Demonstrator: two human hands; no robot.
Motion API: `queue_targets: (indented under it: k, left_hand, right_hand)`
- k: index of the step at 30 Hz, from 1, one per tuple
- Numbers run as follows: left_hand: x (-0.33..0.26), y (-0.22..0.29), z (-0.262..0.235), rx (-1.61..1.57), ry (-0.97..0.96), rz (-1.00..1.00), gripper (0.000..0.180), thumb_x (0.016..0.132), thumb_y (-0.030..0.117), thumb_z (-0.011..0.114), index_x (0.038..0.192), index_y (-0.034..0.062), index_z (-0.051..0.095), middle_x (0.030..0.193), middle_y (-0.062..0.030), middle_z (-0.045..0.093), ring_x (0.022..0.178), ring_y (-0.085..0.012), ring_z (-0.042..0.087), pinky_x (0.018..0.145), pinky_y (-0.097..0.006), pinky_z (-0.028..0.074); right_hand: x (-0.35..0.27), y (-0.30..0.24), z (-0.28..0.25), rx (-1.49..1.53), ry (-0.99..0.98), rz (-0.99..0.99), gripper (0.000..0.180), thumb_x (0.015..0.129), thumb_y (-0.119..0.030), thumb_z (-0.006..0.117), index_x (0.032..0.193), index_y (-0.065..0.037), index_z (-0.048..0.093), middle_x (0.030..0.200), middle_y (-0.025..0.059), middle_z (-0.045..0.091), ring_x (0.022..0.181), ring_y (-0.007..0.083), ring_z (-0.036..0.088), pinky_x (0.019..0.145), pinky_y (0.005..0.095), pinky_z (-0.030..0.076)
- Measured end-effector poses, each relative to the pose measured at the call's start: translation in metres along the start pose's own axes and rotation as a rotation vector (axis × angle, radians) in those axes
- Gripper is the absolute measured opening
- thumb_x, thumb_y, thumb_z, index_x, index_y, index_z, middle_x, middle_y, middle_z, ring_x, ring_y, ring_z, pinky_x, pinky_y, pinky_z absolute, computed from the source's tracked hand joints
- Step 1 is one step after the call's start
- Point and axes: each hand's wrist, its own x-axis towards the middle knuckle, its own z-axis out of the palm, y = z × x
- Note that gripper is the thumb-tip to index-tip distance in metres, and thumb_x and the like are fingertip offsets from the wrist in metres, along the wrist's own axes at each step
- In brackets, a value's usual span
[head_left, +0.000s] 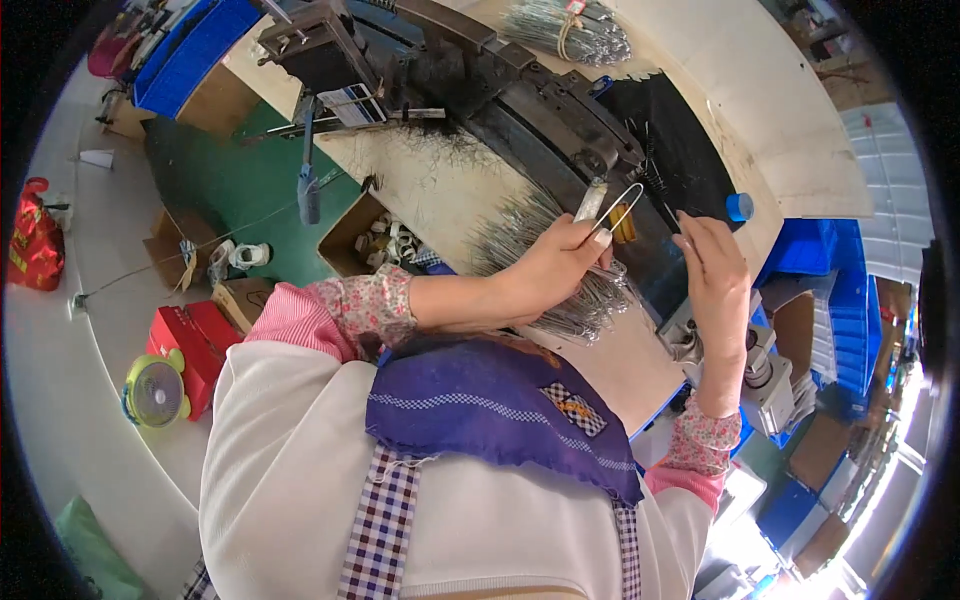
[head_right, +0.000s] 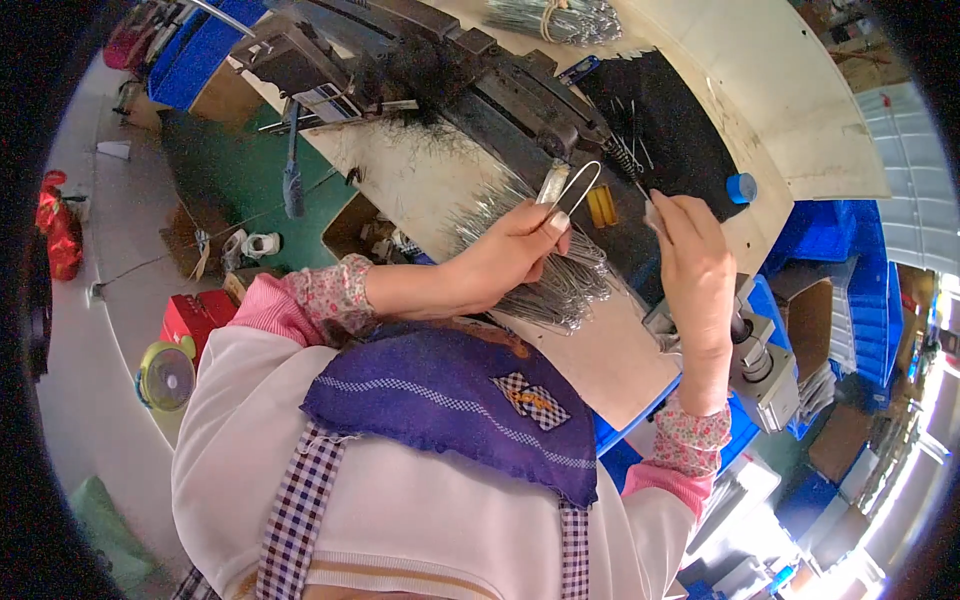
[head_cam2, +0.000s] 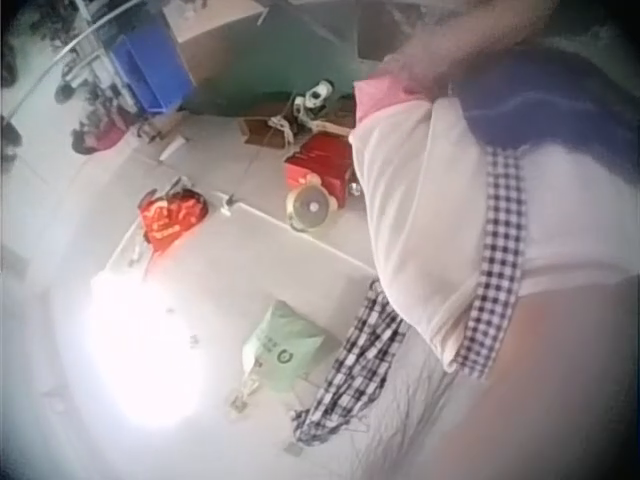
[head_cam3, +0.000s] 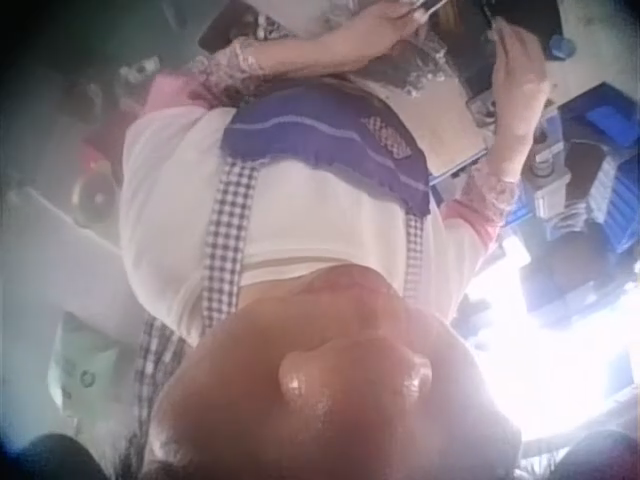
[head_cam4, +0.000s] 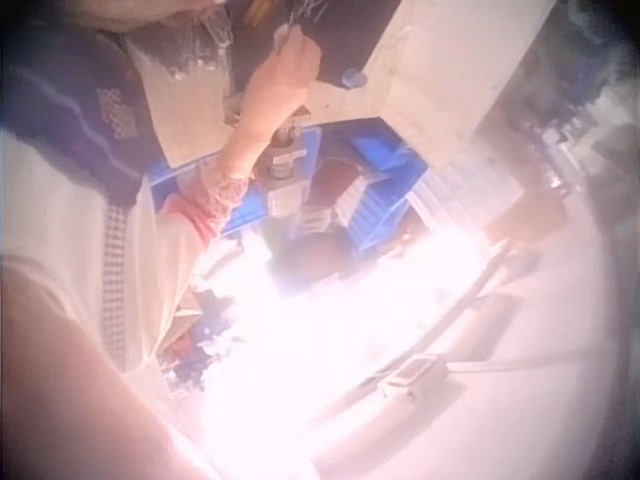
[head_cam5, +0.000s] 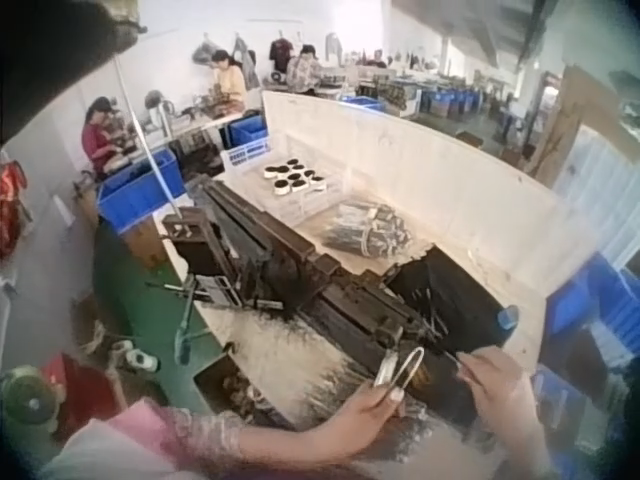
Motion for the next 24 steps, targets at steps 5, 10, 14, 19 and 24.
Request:
queue_targets:
  k: [5,10,14,19,24]
  left_hand:
    - [-0.005,0.062,0.002,-0.839,-0.309,-0.073,0.018,0.101,0.026,0.047,0.094,0.0105,0.053,0.069,0.0040,0.040,0.052,-0.0040,0.028,0.045,-0.019,0.024]
    - [-0.003,0.087,-0.082,-1.442,-0.405,-0.100,0.022,0.100,0.022,0.046,0.100,0.0008,0.054,0.079,-0.0002,0.045,0.040,-0.0018,0.028,0.033,-0.018,0.019]
    - [-0.038,0.040,-0.116,-0.760,-0.097,0.331,0.035,0.100,0.037,0.045,0.101,0.0072,0.064,0.056,0.0005,0.039,0.041,-0.0057,0.032,0.036,-0.022,0.024]
    - [-0.003,0.063,-0.050,0.656,-0.292,0.425,0.024,0.086,0.014,0.064,0.069,-0.0017,0.058,0.064,-0.0139,0.058,0.048,-0.0295,0.052,0.049,-0.036,0.040]
    - [0.079,0.036,0.005,0.752,-0.319,0.393,0.026,0.083,0.022,0.064,0.073,-0.0021,0.065,0.071,-0.0210,0.062,0.065,-0.0375,0.060,0.061,-0.042,0.045]
  right_hand:
    - [0.007,-0.002,0.009,-0.089,-0.015,-0.024,0.026,0.078,0.002,0.063,0.104,-0.002,0.065,0.091,0.0123,0.060,0.082,0.0305,0.062,0.070,0.0378,0.051]
    - [0.011,-0.007,0.010,-0.111,-0.027,-0.071,0.022,0.075,0.004,0.060,0.096,-0.003,0.062,0.082,0.0118,0.057,0.077,0.0308,0.061,0.066,0.0381,0.051]
    - [0.008,-0.016,0.004,-0.029,0.023,0.006,0.017,0.076,0.003,0.056,0.092,-0.002,0.060,0.083,0.0129,0.057,0.077,0.0320,0.060,0.066,0.0393,0.051]
    - [0.053,0.040,0.042,-0.178,-0.099,0.069,0.013,0.078,-0.001,0.063,0.090,0.000,0.062,0.083,0.0145,0.057,0.082,0.0346,0.060,0.069,0.0415,0.049]
    - [0.042,0.041,-0.003,0.052,0.053,-0.035,0.020,0.078,-0.010,0.069,0.093,0.001,0.064,0.088,0.0131,0.060,0.078,0.0303,0.059,0.069,0.0362,0.048]
